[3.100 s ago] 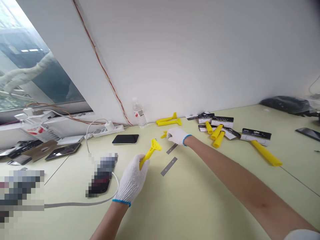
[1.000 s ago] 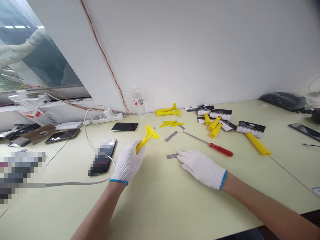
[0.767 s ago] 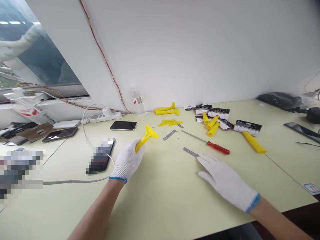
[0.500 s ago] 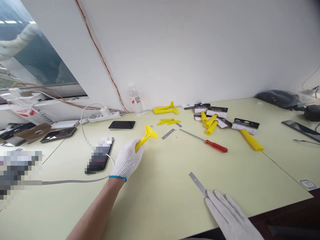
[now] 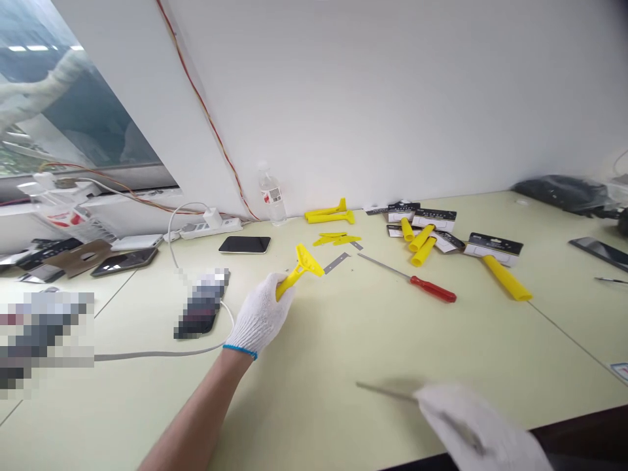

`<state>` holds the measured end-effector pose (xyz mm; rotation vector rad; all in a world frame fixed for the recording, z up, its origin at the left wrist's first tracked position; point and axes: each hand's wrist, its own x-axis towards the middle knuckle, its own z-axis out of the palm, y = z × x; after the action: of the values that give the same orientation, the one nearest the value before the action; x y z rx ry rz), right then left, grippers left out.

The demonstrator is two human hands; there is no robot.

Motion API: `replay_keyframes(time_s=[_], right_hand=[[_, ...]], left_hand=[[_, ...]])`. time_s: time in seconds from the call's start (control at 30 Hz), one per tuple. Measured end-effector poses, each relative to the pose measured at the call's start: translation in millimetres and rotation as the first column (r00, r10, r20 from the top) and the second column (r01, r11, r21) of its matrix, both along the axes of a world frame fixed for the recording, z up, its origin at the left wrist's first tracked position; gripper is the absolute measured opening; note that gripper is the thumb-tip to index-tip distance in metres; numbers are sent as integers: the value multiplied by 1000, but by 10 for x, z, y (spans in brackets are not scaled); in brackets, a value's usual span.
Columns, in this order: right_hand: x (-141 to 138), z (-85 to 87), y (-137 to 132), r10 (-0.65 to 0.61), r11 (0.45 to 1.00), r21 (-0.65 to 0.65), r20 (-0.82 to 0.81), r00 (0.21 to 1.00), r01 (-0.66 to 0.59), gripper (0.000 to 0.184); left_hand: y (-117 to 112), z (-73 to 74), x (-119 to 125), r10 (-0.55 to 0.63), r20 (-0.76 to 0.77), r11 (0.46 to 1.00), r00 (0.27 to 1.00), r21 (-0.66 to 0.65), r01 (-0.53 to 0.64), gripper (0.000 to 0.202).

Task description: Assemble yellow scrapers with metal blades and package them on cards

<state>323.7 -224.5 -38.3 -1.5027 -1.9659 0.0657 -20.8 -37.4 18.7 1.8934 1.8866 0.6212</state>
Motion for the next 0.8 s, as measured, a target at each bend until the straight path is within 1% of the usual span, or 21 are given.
replay_keyframes(time_s=[0.03,0.07,0.1,0.13,0.17,0.23,0.27,0.33,0.37,0.4,0.47,0.5,0.63,0.73,0.8], right_hand=[[-61,194,164,-146,981,-135,-44,988,138,21],[-130,394,364,-232,947,-251,-113,966,198,23],[-202,584,592,-239,927,-336,-194,951,165,29],[-270,752,838,-214,920,-377,-253,943,108,32],[-330,889,1091,-164,928,-369,-273,948,54,33],[-430,1066,1581,-33,961,-274,-224,974,-31,30],[-473,1112,1800,21,959,-271,-208,978,-78,25],[-563,1149,2163,108,943,-291,-196,975,-163,17],[-615,1151,2301,194,910,-326,-207,959,-255,15],[-672,1149,2412,240,870,-371,-254,937,-324,14],[-790,1138,2557,261,835,-401,-317,912,-378,16],[-846,1130,2598,256,831,-402,-338,906,-384,18],[-979,1073,2642,229,854,-357,-394,890,-378,20],[-970,1014,2629,203,871,-318,-460,865,-374,28],[-939,981,2624,184,878,-299,-509,841,-374,35]], left_hand=[[-2,6,14,5,-8,1000,1000,-22,-5,28],[-2,15,29,-3,-24,999,1000,-38,2,28],[-1,26,44,-21,-46,999,999,-42,19,27],[4,40,57,-48,-76,998,996,-37,45,26],[10,55,67,-81,-112,997,990,-25,79,24],[30,92,75,-144,-191,989,971,8,148,20],[42,114,71,-165,-225,984,960,22,175,18],[65,163,55,-205,-263,975,943,31,220,17],[74,189,44,-228,-263,970,938,24,242,18],[82,216,32,-251,-256,965,934,9,262,19],[93,266,8,-287,-238,957,928,-28,289,22],[98,286,-4,-295,-233,955,927,-40,294,24],[119,325,-56,-302,-183,953,936,-65,295,29],[139,324,-84,-281,-115,959,953,-64,275,29],[149,316,-89,-265,-99,964,959,-61,260,27]])
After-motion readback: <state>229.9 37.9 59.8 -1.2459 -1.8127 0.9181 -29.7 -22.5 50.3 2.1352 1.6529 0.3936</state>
